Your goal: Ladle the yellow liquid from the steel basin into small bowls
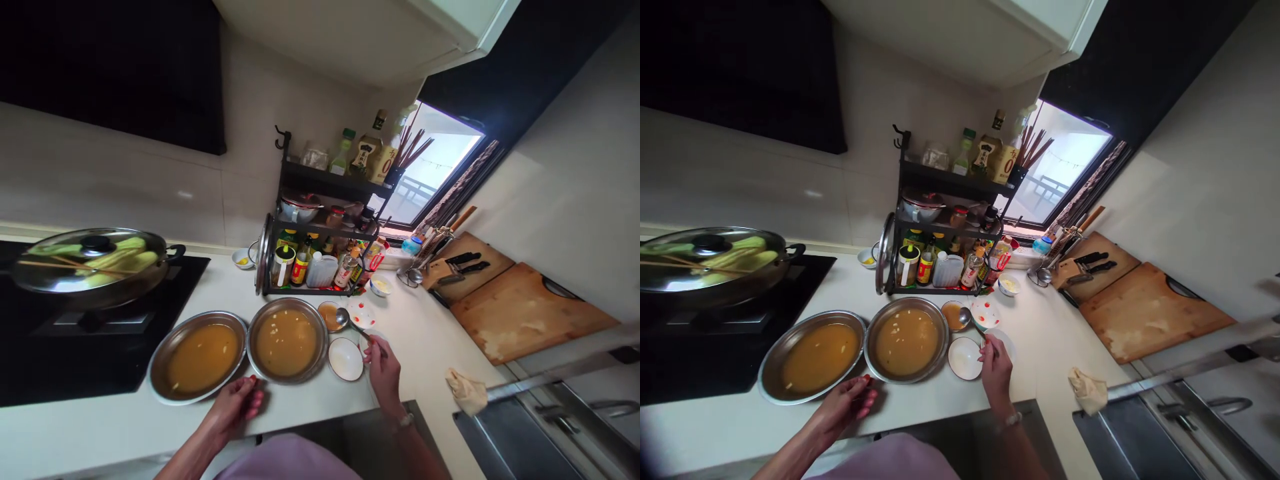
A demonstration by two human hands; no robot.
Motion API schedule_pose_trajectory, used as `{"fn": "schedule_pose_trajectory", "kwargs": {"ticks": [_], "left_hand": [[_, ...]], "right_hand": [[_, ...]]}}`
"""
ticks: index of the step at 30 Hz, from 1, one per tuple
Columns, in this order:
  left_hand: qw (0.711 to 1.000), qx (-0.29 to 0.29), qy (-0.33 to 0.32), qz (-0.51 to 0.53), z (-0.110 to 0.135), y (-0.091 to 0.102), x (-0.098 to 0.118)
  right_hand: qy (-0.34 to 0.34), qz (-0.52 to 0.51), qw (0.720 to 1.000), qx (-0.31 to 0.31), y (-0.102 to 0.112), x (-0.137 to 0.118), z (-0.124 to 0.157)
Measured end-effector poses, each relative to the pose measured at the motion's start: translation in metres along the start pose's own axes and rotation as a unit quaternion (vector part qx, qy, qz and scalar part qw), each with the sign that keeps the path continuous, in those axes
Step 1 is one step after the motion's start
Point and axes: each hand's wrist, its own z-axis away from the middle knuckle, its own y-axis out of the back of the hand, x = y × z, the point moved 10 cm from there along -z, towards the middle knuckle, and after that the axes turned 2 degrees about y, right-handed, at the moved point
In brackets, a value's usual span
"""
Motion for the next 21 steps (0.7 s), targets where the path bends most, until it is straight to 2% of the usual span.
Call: {"fn": "schedule_pose_trajectory", "kwargs": {"ticks": [8, 12, 17, 21], "left_hand": [[0.998, 0.029, -0.037, 0.033, -0.008, -0.007, -0.002], [0.997, 0.037, -0.047, 0.050, -0.009, -0.010, -0.002], [0.997, 0.040, -0.061, 0.042, -0.011, -0.010, 0.001], [0.997, 0.031, -0.064, 0.029, -0.014, -0.009, 0.002]], "right_hand": [[-0.089, -0.076, 0.993, 0.004, -0.008, 0.042, -0.003], [-0.139, -0.114, 0.983, 0.036, -0.007, 0.056, -0.007], [-0.216, -0.164, 0.958, 0.098, 0.002, 0.080, -0.009], [-0.228, -0.189, 0.949, 0.110, 0.006, 0.086, -0.013]]}}
